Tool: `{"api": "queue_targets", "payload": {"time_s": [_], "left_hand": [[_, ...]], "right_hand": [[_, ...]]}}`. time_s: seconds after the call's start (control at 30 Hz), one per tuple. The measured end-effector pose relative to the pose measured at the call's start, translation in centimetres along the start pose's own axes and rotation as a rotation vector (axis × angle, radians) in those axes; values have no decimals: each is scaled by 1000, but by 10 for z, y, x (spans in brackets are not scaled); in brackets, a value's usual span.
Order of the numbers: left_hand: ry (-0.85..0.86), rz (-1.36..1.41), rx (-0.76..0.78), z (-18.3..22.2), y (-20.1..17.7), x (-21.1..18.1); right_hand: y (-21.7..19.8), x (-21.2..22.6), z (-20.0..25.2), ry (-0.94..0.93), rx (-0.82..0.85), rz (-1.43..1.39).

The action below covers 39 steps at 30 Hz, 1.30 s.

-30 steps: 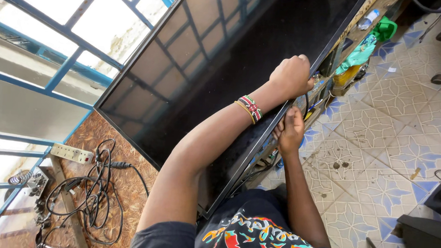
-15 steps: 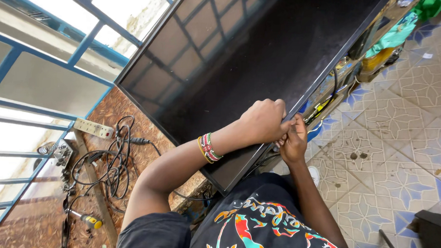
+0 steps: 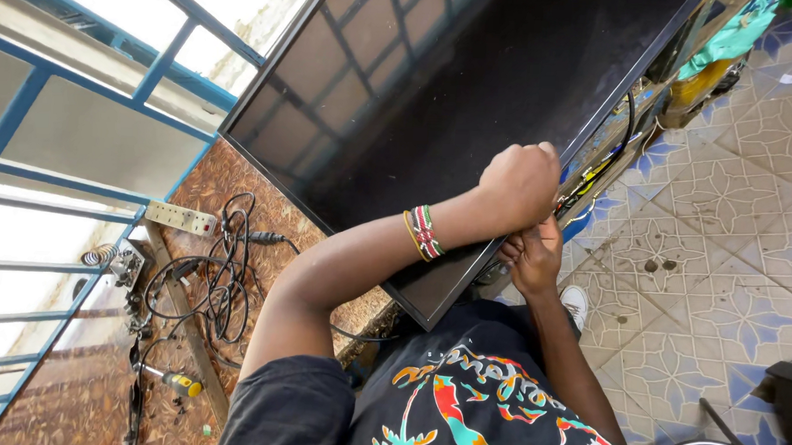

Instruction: The person repairs the bezel and edge of a television screen by applying adhesive and pressing the frame into place.

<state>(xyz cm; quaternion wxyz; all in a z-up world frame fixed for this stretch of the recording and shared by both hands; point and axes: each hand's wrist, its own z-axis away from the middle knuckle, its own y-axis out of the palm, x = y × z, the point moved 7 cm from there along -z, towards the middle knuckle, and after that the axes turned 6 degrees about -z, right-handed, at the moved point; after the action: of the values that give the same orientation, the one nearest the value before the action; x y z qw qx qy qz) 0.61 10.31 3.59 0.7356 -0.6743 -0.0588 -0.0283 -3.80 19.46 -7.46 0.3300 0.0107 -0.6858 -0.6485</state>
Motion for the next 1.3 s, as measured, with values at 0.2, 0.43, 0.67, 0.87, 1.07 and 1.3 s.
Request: {"api": "queue_targets", "payload": {"time_s": [0.2,0.43,0.67,0.87,1.07,1.3], "left_hand": [[91,-23,-190,2,5,-5],[83,197,-109,1,-9,12],[36,317,-43,21,-42,15],[-50,310,12,31,-49,19],[28,123,48,87,-50,18],[-18,261,83,128,-58,29]], "right_hand": [[-53,-25,-35,-148,-18,152],[-52,12,-28,-639,-79,594],[5,33,-3,-749,-75,745],[20,6,25,-377,-35,281],[27,-20,72,-162,17,203],[11,-44,83,-80,36,144]]}}
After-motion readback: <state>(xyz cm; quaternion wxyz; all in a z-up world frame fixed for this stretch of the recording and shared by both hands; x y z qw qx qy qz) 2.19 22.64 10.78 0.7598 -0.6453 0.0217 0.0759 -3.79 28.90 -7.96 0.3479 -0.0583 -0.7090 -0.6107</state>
